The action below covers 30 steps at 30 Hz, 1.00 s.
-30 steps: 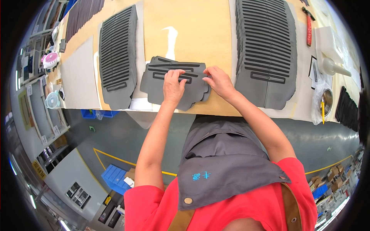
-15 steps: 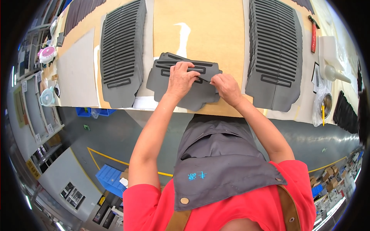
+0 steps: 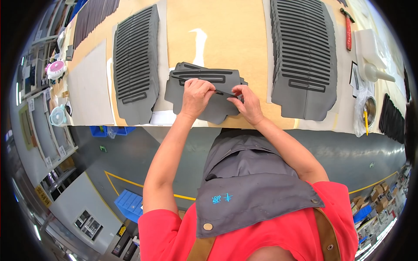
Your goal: Picking up leather components from a bin and applying a liquid finish with a brush to the surface.
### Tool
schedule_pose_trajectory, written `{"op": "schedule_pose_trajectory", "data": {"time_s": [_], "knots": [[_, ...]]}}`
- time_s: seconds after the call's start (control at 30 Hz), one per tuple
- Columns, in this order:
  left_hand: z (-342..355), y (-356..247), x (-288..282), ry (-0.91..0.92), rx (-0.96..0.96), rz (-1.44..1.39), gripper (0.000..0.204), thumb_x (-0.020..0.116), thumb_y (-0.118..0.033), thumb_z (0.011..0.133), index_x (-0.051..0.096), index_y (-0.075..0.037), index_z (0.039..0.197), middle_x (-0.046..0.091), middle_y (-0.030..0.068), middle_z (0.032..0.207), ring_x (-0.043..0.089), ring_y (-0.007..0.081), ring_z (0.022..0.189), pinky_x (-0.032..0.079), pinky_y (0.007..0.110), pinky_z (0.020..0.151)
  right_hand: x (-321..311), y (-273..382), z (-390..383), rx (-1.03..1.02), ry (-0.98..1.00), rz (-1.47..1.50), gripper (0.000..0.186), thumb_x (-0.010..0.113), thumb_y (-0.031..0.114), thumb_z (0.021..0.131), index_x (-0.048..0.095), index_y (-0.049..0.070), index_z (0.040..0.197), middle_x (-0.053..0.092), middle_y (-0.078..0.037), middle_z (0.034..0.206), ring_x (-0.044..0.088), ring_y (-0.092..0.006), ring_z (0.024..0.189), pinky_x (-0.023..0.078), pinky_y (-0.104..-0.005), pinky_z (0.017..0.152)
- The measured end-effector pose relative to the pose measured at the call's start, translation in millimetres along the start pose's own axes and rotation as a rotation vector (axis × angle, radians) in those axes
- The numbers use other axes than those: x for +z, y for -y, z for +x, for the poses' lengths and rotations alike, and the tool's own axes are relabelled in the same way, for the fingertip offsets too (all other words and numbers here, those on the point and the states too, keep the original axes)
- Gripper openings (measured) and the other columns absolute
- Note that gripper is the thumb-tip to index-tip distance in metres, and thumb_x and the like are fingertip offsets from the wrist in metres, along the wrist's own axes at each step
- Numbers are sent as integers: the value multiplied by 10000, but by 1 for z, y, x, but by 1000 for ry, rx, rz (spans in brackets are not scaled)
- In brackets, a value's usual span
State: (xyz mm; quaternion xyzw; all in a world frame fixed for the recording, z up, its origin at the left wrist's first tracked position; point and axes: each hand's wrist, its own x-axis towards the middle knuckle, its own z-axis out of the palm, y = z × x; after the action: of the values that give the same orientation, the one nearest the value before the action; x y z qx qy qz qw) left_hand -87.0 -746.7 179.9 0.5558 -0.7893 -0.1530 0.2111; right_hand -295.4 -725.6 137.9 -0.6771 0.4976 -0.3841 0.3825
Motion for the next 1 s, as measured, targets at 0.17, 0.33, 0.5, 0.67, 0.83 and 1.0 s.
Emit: {"op": "schedule_pose_trajectory", "data": {"time_s": [0.17, 0.33, 0.5, 0.67, 0.83, 1.0], "knots": [[3, -7, -22, 134, -8, -38, 229, 752, -99, 722, 635, -138, 915, 649, -13, 816, 626, 174, 837, 381, 388, 983, -8, 5, -18, 44, 103, 146, 220, 634, -5, 821, 608, 50, 1032, 638, -125, 942, 631, -307, 854, 511, -353, 748], [-14, 3, -64, 306, -1, 133, 211, 740, -44, 724, 681, -110, 916, 676, 32, 812, 648, 192, 819, 431, 369, 920, -74, 24, -24, 213, -12, 235, 156, 607, 7, 863, 599, 20, 1018, 624, -156, 883, 625, -313, 826, 498, -326, 734], [4, -62, -14, 254, -567, -736, 116, 678, -60, 855, 706, -28, 963, 668, 16, 780, 560, 59, 695, 445, 206, 632, -177, -16, -45, 552, -261, 235, 202, 667, 144, 898, 526, 5, 860, 413, 42, 737, 376, -53, 723, 369, -207, 621], [42, -134, 75, 313, -611, -734, 230, 666, -221, 897, 679, 7, 921, 589, 4, 679, 477, 44, 672, 426, 238, 613, -270, -55, -53, 580, -345, -75, 203, 624, 195, 930, 579, -3, 941, 522, -29, 747, 436, -83, 711, 411, -240, 647], [64, -153, 139, 237, -726, -658, 314, 705, -306, 858, 666, 6, 856, 610, 43, 667, 541, 99, 642, 451, 274, 612, -303, -107, -51, 667, -306, -303, 255, 643, 233, 916, 591, -11, 968, 568, -130, 779, 507, -197, 681, 443, -292, 651], [66, -153, 162, 148, -712, -470, 308, 723, -302, 831, 679, 1, 862, 656, 85, 706, 615, 176, 633, 489, 305, 627, -293, -158, -60, 556, -333, -371, 307, 672, 264, 883, 587, -22, 955, 611, -168, 846, 579, -298, 727, 472, -365, 687]]}}
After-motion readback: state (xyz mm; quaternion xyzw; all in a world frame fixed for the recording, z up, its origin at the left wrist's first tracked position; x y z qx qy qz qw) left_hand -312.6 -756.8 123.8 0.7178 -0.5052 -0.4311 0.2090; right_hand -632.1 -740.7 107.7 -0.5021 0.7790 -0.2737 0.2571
